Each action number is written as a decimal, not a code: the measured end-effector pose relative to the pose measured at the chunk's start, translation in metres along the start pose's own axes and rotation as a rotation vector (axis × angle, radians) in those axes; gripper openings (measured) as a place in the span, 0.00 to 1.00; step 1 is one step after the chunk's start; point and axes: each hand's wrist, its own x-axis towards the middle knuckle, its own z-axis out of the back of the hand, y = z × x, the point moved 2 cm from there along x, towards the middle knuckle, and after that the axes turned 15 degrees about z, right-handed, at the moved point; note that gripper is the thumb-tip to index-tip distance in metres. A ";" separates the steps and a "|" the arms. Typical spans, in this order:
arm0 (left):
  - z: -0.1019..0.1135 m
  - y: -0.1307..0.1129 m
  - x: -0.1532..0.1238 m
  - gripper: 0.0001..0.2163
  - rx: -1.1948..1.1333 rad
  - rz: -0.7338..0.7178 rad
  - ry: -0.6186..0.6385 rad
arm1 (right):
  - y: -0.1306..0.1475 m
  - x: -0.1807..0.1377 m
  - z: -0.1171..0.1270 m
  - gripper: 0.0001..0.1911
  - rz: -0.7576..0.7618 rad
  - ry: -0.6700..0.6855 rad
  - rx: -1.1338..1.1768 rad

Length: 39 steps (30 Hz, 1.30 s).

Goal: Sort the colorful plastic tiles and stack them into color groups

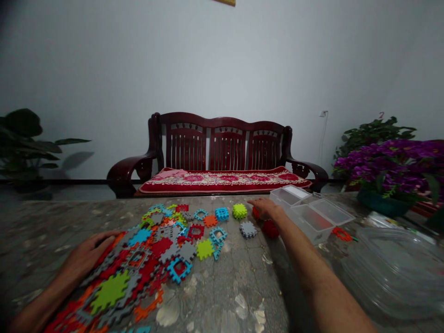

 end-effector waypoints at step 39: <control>-0.006 0.005 -0.002 0.21 0.106 -0.122 0.002 | 0.217 0.044 -0.029 0.30 0.439 -0.020 0.020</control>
